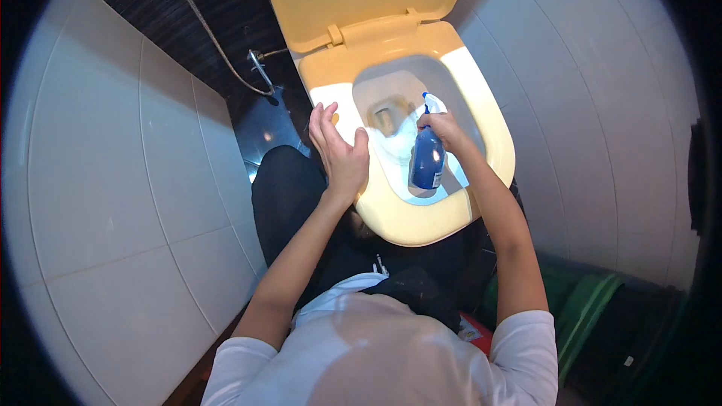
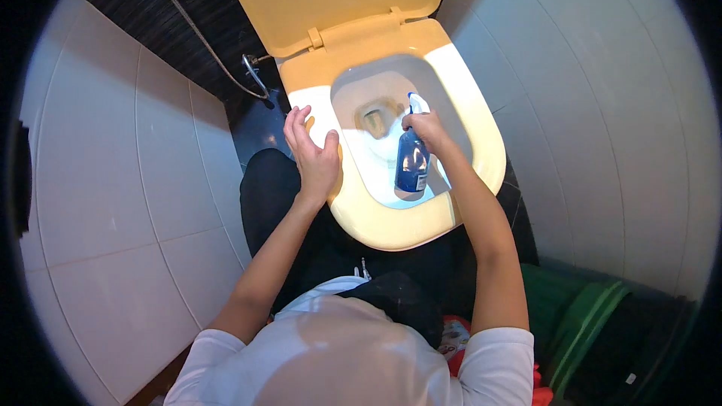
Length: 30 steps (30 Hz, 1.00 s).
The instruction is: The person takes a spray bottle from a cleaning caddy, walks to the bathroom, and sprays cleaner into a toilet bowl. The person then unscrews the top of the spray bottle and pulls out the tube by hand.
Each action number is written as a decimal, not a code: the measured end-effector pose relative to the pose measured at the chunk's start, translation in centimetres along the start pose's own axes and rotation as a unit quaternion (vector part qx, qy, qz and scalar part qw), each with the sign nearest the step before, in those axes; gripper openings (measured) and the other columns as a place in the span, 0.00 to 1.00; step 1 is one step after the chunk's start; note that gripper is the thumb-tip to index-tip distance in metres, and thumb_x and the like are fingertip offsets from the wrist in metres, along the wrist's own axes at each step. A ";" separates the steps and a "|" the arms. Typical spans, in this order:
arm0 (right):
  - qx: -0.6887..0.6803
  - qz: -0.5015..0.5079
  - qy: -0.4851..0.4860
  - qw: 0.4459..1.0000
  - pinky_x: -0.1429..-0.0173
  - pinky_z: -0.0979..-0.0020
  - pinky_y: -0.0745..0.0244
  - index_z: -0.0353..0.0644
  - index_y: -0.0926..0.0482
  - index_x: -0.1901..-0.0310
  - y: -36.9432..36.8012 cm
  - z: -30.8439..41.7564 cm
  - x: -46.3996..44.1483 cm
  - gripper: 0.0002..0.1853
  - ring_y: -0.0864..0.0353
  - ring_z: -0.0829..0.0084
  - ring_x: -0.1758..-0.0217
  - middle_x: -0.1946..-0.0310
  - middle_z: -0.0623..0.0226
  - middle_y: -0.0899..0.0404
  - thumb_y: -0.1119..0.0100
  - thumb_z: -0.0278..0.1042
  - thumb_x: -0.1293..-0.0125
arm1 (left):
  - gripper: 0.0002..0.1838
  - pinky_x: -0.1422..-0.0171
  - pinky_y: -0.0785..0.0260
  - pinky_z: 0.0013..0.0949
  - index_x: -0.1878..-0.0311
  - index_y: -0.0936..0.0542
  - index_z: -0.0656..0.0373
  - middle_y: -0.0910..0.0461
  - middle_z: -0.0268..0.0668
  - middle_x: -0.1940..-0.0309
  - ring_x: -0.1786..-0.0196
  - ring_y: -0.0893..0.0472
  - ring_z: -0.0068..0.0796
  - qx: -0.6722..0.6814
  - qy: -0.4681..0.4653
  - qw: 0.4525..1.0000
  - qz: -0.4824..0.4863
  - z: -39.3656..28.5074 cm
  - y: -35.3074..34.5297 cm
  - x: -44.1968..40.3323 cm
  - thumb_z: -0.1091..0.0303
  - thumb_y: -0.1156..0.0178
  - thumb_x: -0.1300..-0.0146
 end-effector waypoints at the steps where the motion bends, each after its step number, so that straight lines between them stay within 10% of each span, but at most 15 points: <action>1: 0.020 -0.007 0.009 1.000 0.72 0.69 0.27 0.30 0.23 0.67 0.1 0.0 -0.2 0.10 0.24 0.71 0.77 0.75 0.60 0.23 0.38 0.23 0.54 | 0.30 0.29 0.52 0.50 0.39 0.37 0.64 0.45 0.56 0.37 0.33 0.43 0.55 0.002 -0.003 1.000 -0.003 -0.1 0.0 0.0 0.75 0.42 0.47; 24: 0.174 0.105 0.054 0.978 0.64 0.70 0.23 0.37 0.22 0.66 -1.5 -0.3 0.2 0.12 0.20 0.72 0.69 0.74 0.61 0.20 0.33 0.27 0.53 | 0.28 0.27 0.53 0.46 0.40 0.36 0.62 0.45 0.53 0.37 0.31 0.45 0.52 0.000 0.018 1.000 0.007 0.2 0.0 0.1 0.73 0.43 0.46; 30: 0.081 -0.008 0.067 0.994 0.71 0.67 0.27 0.32 0.22 0.73 1.7 0.8 0.3 0.10 0.24 0.71 0.78 0.78 0.60 0.24 0.34 0.28 0.57 | 0.28 0.29 0.51 0.50 0.40 0.36 0.64 0.45 0.55 0.36 0.33 0.43 0.54 0.016 0.006 1.000 0.001 -0.1 0.0 0.0 0.74 0.43 0.46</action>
Point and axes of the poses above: each hand's wrist, its own x-axis away from the middle knuckle, its own y-axis out of the back of the hand, z = x × y, the point moved 8 cm from there along -x, towards the middle knuckle
